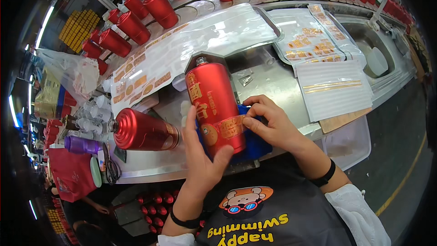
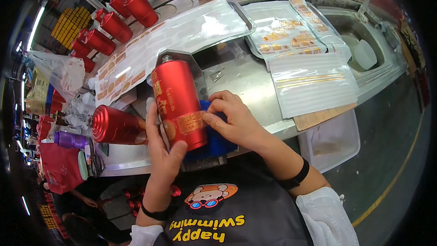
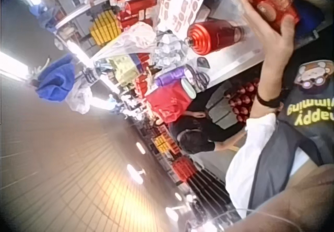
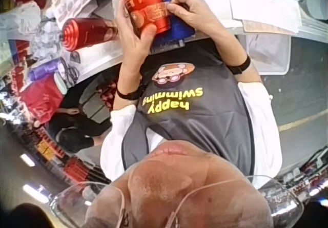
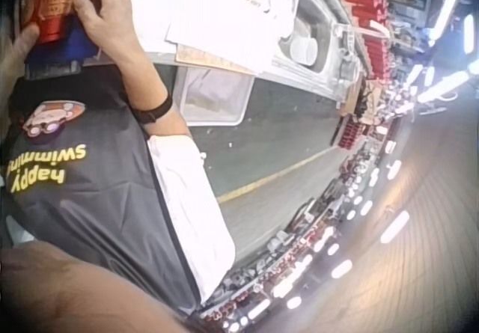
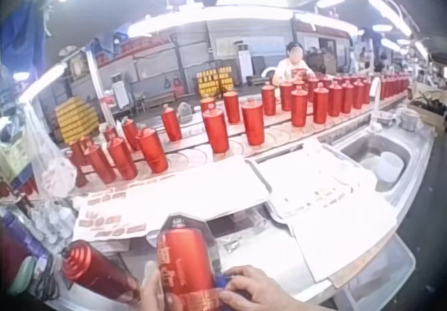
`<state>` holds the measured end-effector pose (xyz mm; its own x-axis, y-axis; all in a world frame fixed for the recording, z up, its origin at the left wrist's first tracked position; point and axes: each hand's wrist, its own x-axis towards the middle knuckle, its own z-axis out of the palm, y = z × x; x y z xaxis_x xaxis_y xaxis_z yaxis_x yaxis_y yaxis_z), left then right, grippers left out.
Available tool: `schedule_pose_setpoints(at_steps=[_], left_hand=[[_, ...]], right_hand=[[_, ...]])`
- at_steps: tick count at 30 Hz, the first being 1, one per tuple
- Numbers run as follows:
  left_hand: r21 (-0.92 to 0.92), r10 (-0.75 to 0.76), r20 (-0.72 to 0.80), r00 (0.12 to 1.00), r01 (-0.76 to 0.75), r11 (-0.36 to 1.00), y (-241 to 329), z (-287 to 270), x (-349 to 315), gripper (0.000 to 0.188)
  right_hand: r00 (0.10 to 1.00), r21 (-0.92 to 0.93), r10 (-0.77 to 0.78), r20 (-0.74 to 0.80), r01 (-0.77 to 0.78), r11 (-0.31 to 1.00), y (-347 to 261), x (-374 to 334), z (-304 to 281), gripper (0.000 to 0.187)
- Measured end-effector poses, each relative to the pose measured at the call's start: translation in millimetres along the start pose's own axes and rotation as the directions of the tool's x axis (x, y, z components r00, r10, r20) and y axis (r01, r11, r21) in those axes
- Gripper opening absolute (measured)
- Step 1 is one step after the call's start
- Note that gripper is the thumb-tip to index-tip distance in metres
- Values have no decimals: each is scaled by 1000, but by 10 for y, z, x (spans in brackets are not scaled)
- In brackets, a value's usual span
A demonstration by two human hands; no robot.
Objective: Applying decorative labels to red cylindrical containers at an industrial workstation.
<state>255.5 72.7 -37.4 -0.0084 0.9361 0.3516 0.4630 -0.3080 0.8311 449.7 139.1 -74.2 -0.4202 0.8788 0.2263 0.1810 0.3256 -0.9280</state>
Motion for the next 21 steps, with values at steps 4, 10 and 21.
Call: schedule_pose_setpoints(at_steps=[4,10,21], left_hand=[[396,125,145,982,-174,902,50,-39,-110,93],[359,144,85,986,-165,919,-257,-3,-238,101],[629,412,169,895,-420,655,-130,-8,-185,93]], right_hand=[[1000,11,-13,7,13,1000,30,6,-1,20],[999,62,-26,25,24,998,-4,33,13,19],[987,-99,-101,-127,89,991,15,-56,-51,21]])
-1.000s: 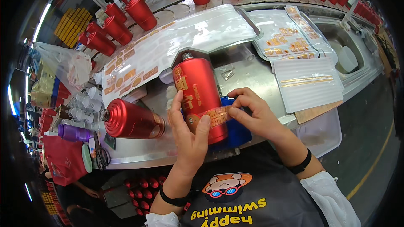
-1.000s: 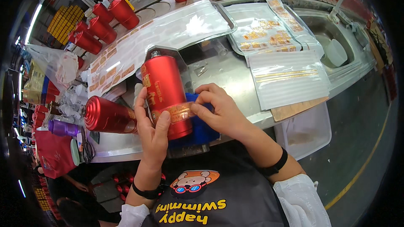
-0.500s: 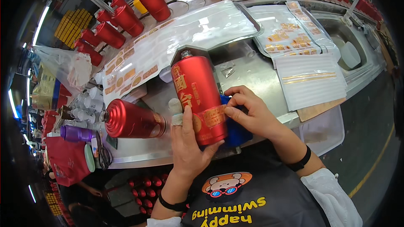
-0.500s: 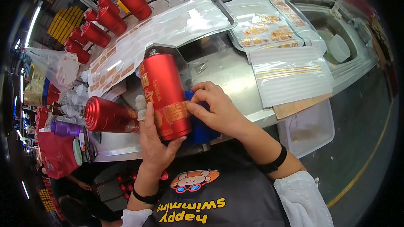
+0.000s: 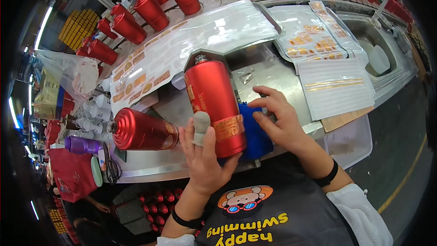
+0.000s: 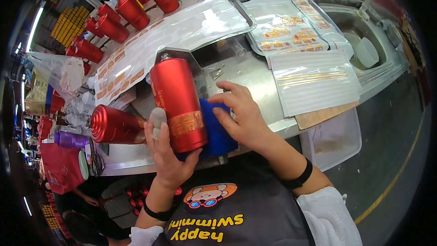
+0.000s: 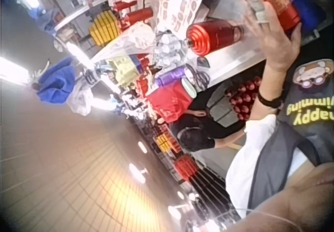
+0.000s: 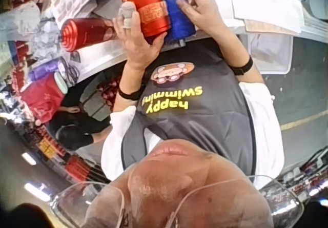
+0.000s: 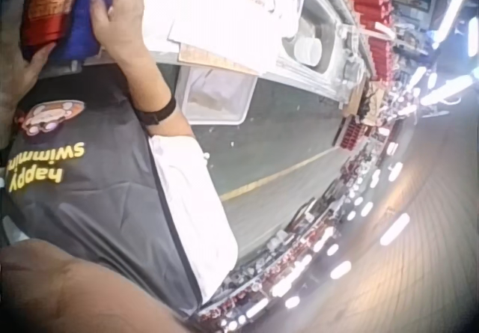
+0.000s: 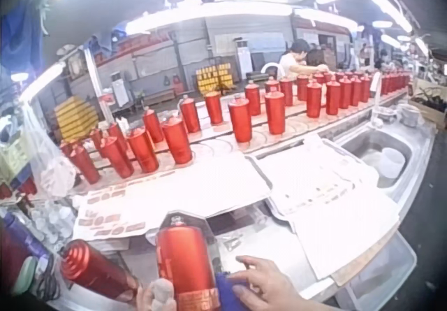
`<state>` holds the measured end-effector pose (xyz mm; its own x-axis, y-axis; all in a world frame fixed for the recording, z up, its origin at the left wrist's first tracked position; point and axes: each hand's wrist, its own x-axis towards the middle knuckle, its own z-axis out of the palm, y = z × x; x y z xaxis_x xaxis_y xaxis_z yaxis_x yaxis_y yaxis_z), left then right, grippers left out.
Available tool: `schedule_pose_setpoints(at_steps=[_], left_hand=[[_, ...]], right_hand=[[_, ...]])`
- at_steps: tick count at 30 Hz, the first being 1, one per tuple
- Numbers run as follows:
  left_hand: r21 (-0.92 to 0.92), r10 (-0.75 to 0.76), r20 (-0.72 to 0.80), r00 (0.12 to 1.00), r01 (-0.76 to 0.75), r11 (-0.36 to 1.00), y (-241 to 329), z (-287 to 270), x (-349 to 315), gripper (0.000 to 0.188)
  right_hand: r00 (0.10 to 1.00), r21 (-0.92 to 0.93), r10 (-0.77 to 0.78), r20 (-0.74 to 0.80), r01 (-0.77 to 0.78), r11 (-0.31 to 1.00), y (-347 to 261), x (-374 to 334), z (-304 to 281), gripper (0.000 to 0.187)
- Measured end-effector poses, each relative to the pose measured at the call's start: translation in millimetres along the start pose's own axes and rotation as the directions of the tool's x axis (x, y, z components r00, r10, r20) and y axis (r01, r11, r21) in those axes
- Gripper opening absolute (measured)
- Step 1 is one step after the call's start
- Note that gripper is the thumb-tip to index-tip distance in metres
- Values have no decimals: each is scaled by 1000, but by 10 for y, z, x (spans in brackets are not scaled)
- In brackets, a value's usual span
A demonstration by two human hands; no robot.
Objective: Applying decorative labels to red cylindrical containers at an industrial workstation.
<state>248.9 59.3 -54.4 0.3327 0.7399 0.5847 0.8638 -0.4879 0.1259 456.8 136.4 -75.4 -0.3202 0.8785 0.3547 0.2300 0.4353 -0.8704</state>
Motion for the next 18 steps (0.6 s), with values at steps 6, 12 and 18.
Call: schedule_pose_setpoints(at_steps=[6,12,18], left_hand=[[-221,-179,52,982,186,957,-81,98,-114,87],[-107,-9,-121,993,-4,994,-103,82,-97,71],[24,90,-29,995,-90,996,-97,16,-65,61]], right_hand=[[957,-149,-290,-21,284,947,-119,-49,25,49],[917,-217,-376,129,396,892,-155,-100,77,64],[954,-170,-296,37,298,939,-60,-185,51,60]])
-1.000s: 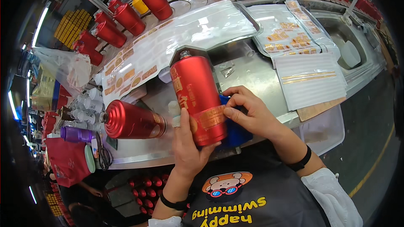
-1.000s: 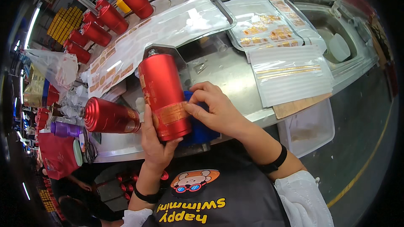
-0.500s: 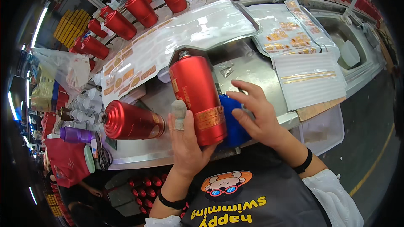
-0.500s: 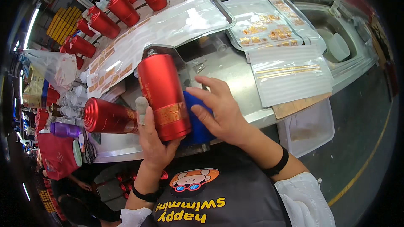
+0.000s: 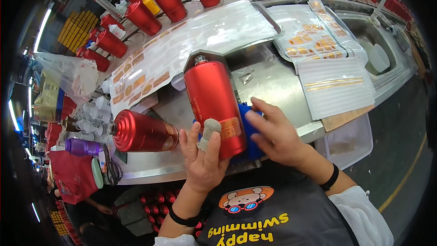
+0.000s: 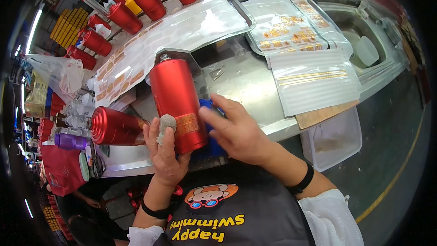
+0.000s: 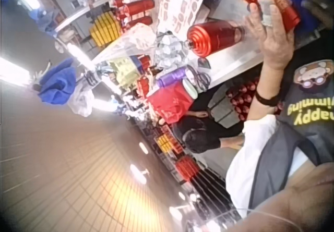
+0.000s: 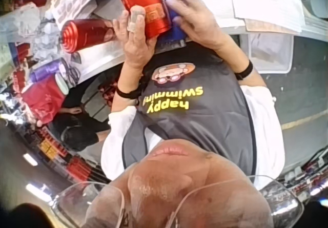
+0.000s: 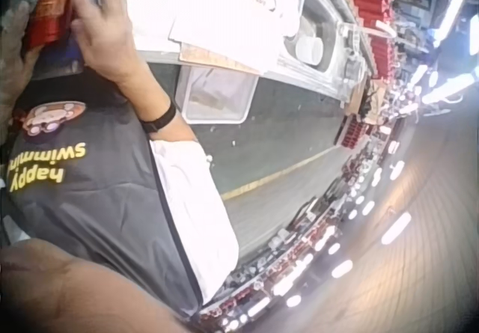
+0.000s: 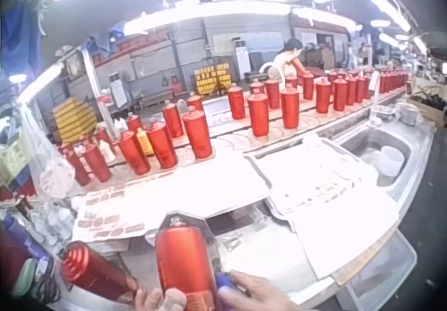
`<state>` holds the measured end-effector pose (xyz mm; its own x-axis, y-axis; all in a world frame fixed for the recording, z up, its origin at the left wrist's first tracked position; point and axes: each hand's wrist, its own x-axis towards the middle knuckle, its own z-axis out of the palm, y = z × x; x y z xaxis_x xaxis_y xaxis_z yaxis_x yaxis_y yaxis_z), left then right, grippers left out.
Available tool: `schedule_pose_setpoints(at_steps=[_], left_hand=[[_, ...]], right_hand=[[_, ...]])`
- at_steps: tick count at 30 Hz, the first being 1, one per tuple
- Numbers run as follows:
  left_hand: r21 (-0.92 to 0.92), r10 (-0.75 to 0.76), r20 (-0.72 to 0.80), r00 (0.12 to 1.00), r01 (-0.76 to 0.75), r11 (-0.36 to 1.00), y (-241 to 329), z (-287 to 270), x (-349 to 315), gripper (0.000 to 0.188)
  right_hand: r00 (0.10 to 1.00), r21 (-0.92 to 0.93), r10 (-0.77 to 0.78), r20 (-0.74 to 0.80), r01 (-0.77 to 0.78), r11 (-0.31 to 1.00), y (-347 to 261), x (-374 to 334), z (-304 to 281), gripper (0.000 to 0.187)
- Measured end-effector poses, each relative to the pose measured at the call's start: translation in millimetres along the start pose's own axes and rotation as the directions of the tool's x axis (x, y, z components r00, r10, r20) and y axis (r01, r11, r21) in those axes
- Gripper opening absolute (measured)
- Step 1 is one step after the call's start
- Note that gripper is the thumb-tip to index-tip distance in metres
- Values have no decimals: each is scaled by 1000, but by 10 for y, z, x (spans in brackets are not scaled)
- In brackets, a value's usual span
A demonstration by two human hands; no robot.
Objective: Applying decorative labels to red cylindrical containers at an industrial workstation.
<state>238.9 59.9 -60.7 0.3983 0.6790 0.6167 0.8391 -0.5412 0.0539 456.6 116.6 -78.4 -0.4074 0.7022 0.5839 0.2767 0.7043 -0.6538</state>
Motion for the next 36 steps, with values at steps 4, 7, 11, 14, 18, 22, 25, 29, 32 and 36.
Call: schedule_pose_setpoints(at_steps=[4,7,11,14,18,22,25,29,32,36], left_hand=[[0,-15,14,1000,15,1000,-17,14,-36,60],[0,-2,-35,999,2,1000,-27,54,-20,59],[-6,-21,-17,1000,21,1000,-31,44,-25,59],[-18,-21,-15,1000,21,1000,-28,32,-25,58],[58,3,47,999,-5,998,21,-76,54,51],[170,40,157,987,-66,983,110,-150,179,47],[152,119,207,971,-152,977,113,-164,219,43],[71,149,102,984,-157,985,70,-94,94,43],[-48,102,-76,992,-106,993,25,-42,-88,42],[-121,-78,-153,985,60,991,6,52,-263,53]], right_hand=[[883,490,467,-35,-392,779,-350,310,-79,33],[869,537,496,13,-424,729,-265,371,79,28],[835,513,548,-48,-450,731,-113,193,143,29],[811,525,585,-6,-496,692,-25,83,168,30],[833,524,553,1,-472,710,9,89,150,31],[828,535,560,6,-476,698,25,77,116,29],[824,527,567,3,-483,699,-22,162,61,26],[954,-20,-87,-285,85,996,7,331,48,22],[950,-91,-311,36,313,945,-208,289,-141,27],[939,445,-199,282,55,894,-125,429,-238,24]])
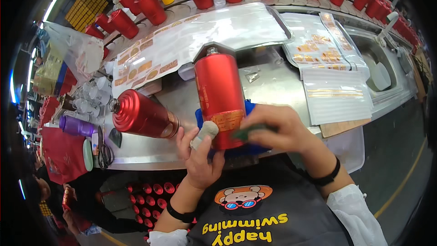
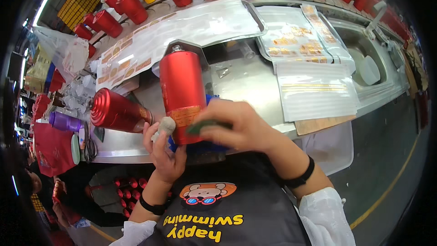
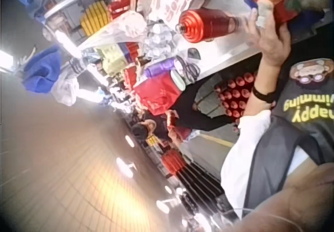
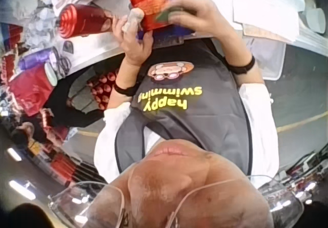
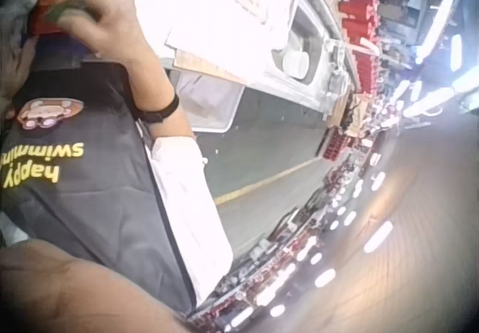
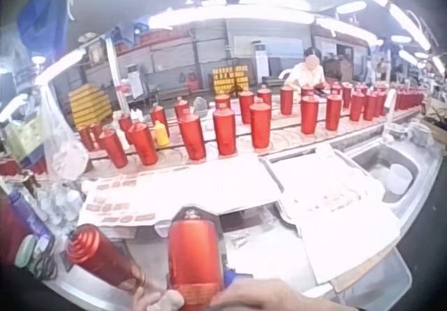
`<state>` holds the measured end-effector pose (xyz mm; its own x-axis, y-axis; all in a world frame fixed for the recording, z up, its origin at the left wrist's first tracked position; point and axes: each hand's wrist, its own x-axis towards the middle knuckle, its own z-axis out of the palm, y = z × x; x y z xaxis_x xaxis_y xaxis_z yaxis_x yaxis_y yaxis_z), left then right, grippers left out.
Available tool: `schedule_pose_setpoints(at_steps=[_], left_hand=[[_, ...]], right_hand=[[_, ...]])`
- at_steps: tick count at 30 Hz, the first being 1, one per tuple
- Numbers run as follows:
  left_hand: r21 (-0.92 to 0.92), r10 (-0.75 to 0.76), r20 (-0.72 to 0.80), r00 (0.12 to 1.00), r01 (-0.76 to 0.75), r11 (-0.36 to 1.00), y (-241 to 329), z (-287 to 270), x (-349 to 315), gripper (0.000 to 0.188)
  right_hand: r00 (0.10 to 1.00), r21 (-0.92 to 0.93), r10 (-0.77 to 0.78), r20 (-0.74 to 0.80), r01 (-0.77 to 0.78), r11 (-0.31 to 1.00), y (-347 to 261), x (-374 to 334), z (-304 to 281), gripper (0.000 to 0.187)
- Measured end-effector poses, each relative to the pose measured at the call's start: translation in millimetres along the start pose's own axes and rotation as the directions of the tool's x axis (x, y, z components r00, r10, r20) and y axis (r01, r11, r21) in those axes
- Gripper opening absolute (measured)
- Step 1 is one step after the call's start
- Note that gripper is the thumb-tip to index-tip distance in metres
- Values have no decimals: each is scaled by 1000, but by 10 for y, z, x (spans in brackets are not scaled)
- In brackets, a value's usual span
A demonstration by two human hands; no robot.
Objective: Applying decorative labels to red cylindrical containers at an industrial workstation.
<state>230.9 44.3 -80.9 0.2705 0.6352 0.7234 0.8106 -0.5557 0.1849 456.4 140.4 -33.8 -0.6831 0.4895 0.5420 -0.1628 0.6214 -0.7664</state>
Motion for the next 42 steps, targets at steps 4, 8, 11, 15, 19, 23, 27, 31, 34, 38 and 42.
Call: schedule_pose_setpoints(at_steps=[4,8,11,15,19,23,27,31,34,38,42], left_hand=[[11,-41,-6,999,41,999,31,26,44,53],[3,-42,5,999,42,999,94,24,15,45],[13,-23,7,1000,23,1000,99,17,-4,43],[17,20,11,1000,-20,1000,71,1,-71,47],[-77,-190,60,980,194,978,114,11,-98,66],[-229,-411,111,905,426,875,67,111,-20,81],[-68,-372,132,919,383,921,45,68,-57,83],[-211,-436,187,880,469,857,33,86,-56,83],[-129,-417,197,887,445,886,2,7,-13,81],[81,-226,172,959,214,973,35,-76,158,81],[85,-169,142,975,158,984,43,-103,182,78]], right_hand=[[812,212,459,-361,-407,888,228,-9,143,22],[754,324,525,-395,-420,848,254,-37,185,22],[792,30,305,-529,-342,939,328,-40,161,20],[929,-542,-266,-257,89,836,190,-177,212,38],[978,-154,-63,-198,32,987,123,-162,74,34],[938,-297,-97,-332,-7,955,213,-136,111,28],[993,-62,-33,-109,26,998,145,-110,45,24],[876,-181,131,-463,-238,954,254,22,42,21],[996,-35,44,-71,-46,998,1,95,13,22],[887,-356,87,-453,-269,895,171,216,-56,19],[982,-111,127,-137,-143,984,-16,243,23,14]])
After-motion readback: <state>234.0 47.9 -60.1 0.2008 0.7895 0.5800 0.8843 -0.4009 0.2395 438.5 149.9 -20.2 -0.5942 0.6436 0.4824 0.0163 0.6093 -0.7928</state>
